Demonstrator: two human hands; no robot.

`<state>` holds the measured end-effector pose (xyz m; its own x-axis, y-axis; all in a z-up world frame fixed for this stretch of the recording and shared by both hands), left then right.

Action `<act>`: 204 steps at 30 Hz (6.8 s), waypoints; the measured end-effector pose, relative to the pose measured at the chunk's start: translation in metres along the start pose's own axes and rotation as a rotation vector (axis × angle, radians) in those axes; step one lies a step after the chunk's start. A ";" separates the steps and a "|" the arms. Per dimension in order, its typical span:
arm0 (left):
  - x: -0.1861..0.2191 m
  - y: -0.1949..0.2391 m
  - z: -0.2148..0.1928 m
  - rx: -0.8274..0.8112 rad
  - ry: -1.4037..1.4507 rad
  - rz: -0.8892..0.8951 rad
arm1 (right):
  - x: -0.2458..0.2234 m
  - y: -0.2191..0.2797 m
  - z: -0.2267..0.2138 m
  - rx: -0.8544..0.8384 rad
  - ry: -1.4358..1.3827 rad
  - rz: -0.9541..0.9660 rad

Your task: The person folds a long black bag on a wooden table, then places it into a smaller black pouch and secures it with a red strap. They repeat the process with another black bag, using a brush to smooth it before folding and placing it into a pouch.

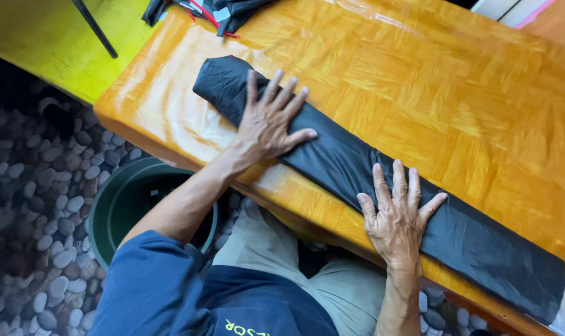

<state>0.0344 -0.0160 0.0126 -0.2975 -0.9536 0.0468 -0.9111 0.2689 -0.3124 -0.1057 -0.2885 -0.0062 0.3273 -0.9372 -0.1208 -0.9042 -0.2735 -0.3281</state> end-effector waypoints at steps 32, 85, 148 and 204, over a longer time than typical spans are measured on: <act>0.137 0.009 0.018 -0.351 0.283 0.543 | 0.010 0.008 -0.004 -0.074 -0.012 0.147; -0.114 -0.007 0.001 -0.254 0.100 0.023 | 0.155 0.069 -0.051 -0.034 0.191 0.361; 0.331 -0.023 0.017 -0.630 0.460 1.038 | 0.080 0.166 -0.043 1.380 -1.928 1.210; 0.333 -0.012 0.025 -0.474 0.326 1.133 | 0.146 0.101 -0.024 1.444 -1.337 1.272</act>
<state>-0.0466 -0.3397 0.0082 -0.9686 -0.0996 0.2280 -0.0939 0.9949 0.0355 -0.1555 -0.4585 -0.0341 0.4385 0.3181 -0.8405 -0.2144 0.9453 0.2459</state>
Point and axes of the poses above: each hand's wrist, its own y-axis away from the middle knuckle, its own z-axis out of the palm, x = y × z, the point moved 4 cm from there along -y, towards the middle knuckle, and after that the axes turned 8 degrees about -z, right-handed, at the moved point
